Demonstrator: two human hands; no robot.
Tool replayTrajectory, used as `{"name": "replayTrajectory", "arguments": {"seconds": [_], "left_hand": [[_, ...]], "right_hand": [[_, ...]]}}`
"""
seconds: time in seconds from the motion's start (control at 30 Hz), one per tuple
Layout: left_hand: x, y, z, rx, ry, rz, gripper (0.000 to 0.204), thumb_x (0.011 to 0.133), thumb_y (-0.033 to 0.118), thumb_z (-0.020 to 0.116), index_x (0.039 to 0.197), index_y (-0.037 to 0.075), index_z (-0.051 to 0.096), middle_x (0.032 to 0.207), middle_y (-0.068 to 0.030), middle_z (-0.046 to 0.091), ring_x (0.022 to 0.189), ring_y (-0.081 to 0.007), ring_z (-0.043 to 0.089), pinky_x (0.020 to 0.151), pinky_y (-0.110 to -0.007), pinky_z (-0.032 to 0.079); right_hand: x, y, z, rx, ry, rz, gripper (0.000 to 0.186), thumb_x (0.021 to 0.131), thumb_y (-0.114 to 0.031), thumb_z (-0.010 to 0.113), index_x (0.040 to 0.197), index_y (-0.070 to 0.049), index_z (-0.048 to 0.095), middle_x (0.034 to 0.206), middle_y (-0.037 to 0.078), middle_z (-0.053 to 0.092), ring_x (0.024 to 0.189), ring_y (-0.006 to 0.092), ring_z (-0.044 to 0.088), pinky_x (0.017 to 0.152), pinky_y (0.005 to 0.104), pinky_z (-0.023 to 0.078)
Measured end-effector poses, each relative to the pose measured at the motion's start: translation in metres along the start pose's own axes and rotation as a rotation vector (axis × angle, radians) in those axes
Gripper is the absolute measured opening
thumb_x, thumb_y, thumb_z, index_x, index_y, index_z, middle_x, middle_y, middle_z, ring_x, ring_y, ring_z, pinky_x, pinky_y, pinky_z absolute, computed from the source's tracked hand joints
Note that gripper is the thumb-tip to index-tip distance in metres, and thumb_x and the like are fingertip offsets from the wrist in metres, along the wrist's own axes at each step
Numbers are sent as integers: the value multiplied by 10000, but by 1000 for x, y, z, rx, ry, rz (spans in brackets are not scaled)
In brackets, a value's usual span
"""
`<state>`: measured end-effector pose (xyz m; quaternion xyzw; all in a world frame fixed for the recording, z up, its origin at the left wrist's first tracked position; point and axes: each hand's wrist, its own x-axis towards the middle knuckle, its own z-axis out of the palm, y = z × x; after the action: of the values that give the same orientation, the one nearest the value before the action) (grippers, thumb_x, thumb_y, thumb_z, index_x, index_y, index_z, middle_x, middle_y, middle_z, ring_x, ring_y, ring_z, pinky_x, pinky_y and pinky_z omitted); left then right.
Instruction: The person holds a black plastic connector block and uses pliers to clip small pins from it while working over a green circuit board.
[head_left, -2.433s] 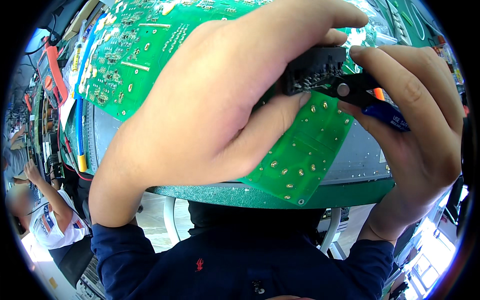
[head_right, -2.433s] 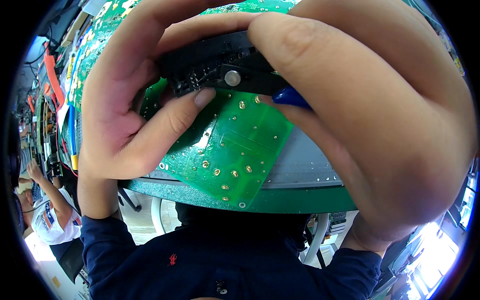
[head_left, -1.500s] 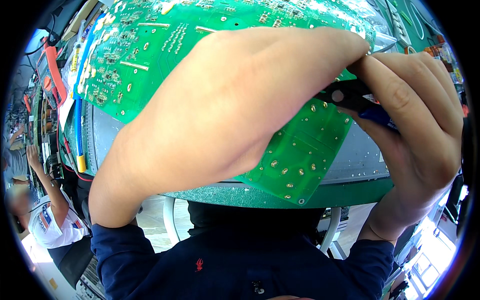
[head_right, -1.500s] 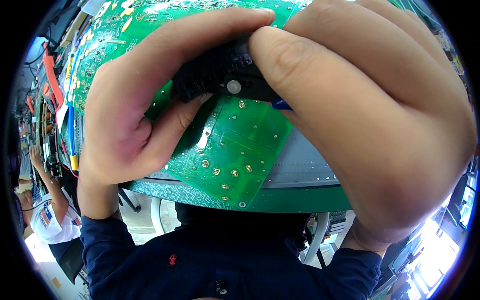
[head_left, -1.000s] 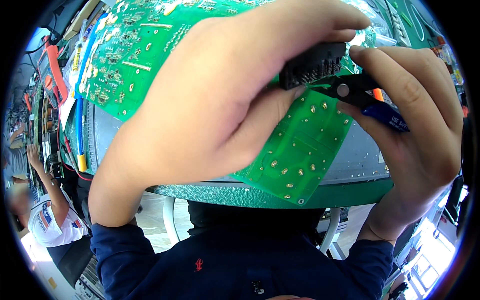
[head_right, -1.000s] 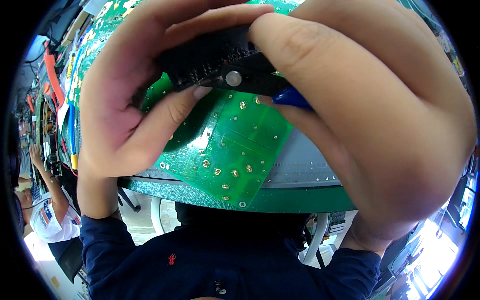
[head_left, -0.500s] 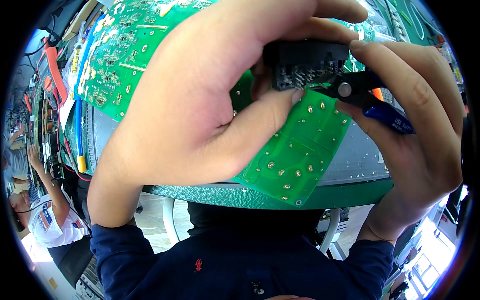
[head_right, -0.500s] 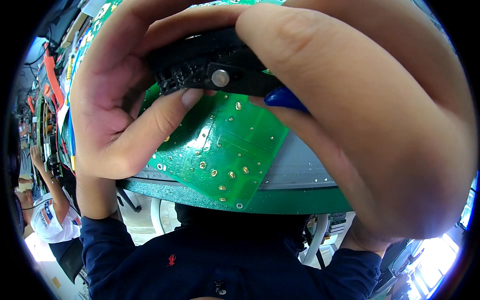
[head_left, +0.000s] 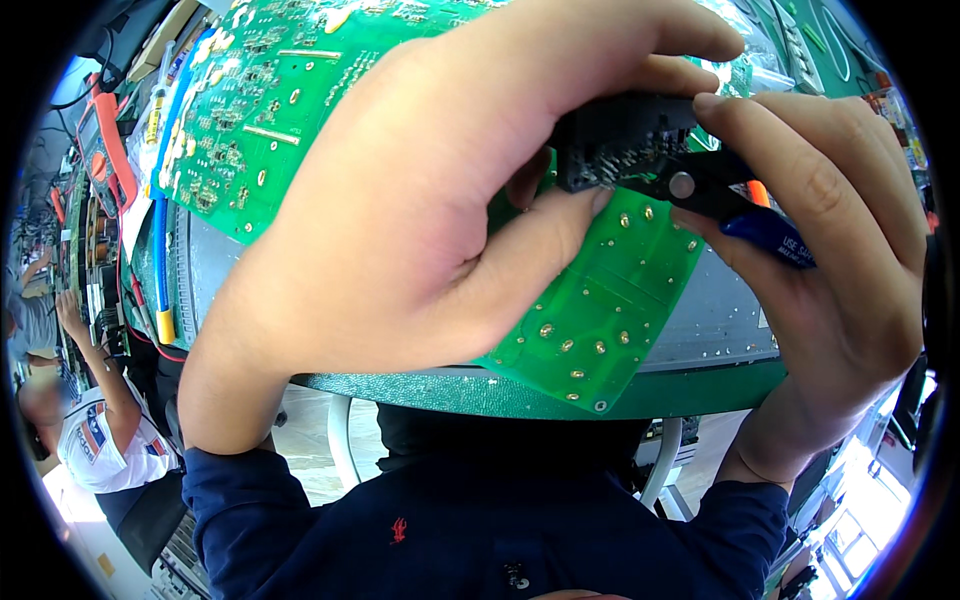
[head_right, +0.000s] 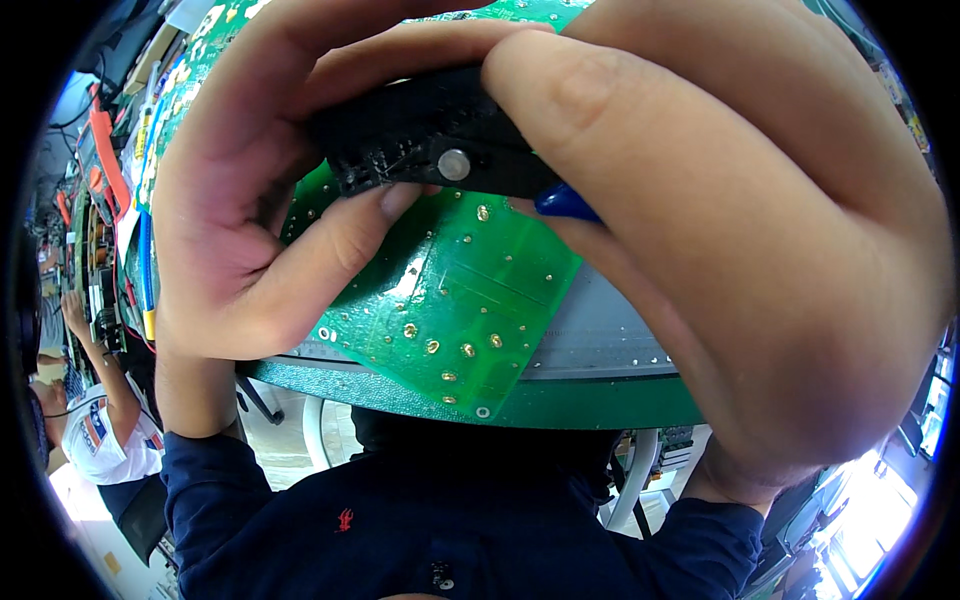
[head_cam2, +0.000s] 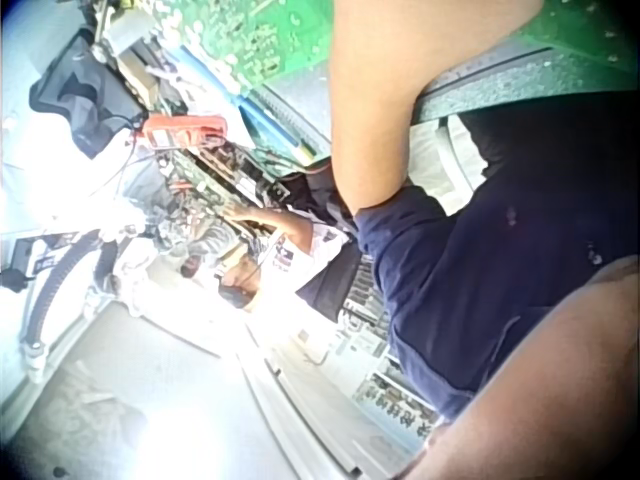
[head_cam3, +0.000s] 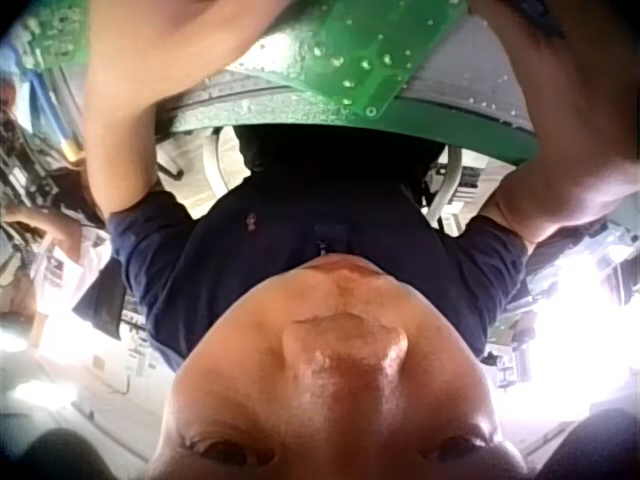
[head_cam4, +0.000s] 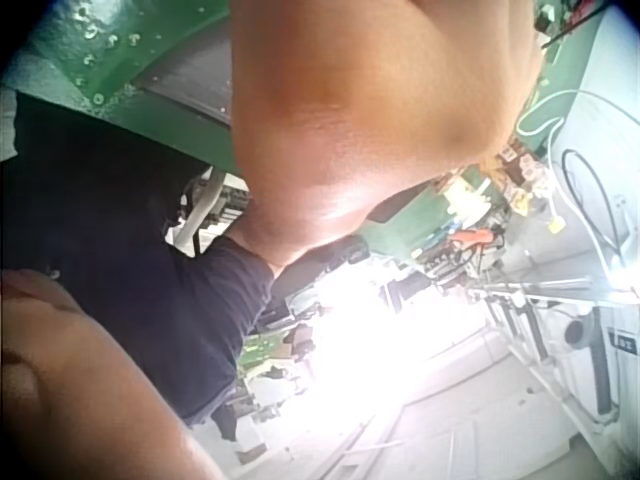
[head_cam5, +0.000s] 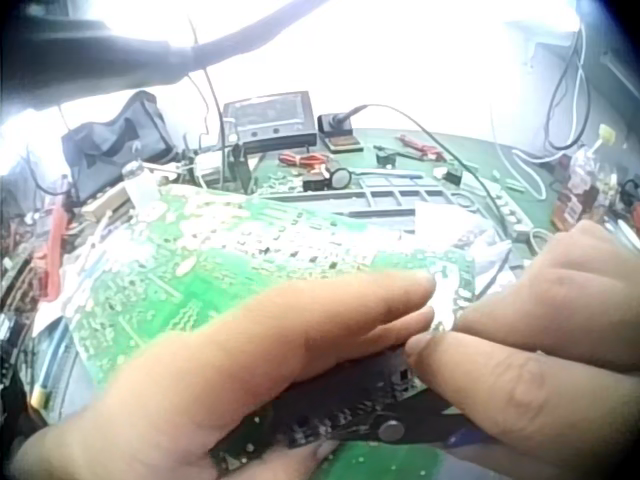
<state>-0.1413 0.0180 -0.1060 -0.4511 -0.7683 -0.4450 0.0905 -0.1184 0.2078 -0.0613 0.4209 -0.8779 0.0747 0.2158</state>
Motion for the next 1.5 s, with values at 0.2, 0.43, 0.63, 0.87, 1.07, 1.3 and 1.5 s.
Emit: {"name": "replayTrajectory", "arguments": {"seconds": [0.2,0.43,0.63,0.87,1.07,1.3,1.5], "left_hand": [[0,0,-1,5,0,-3,414,675,-34,567,1086,-18,527,966,-176,590,887,-286,578,764,-317,464],[0,-5,-5,6,-2,-5,412,675,-35,568,1085,-19,528,966,-175,591,888,-282,579,765,-315,464],[-4,-3,-7,9,-1,-8,410,676,-37,569,1084,-20,530,966,-173,592,888,-279,579,767,-314,464],[-1,-2,-6,22,1,-11,408,677,-38,570,1082,-21,531,966,-172,593,888,-275,580,768,-312,464],[-1,-1,-3,19,-6,-11,406,677,-40,571,1081,-22,533,965,-171,594,889,-272,581,769,-310,464],[-2,-1,-5,22,-8,-13,404,678,-41,572,1080,-23,534,965,-169,595,889,-268,582,771,-308,463],[-1,-1,-4,29,-8,-18,403,678,-42,573,1079,-24,535,965,-168,596,889,-265,583,772,-306,463]], "right_hand": [[1,-3,1,-22,12,25,426,478,-50,702,884,45,614,812,137,588,725,243,562,615,297,439],[0,-5,4,18,41,26,385,477,-81,678,829,57,609,775,132,574,708,259,545,611,323,414],[1,-1,0,24,-26,-23,384,475,-69,689,827,57,604,771,131,575,696,252,545,601,315,415],[0,-8,4,-76,60,78,440,490,-13,726,915,16,617,802,135,599,720,214,597,623,263,474],[0,-2,-2,-69,-10,15,439,509,-12,724,933,10,615,820,138,602,723,214,602,637,258,481],[-2,-5,5,9,49,60,425,508,-7,718,919,28,614,825,134,596,728,208,593,626,256,473],[-1,-5,5,9,50,51,417,498,-10,720,899,39,615,814,130,589,723,207,581,615,261,462]]}}
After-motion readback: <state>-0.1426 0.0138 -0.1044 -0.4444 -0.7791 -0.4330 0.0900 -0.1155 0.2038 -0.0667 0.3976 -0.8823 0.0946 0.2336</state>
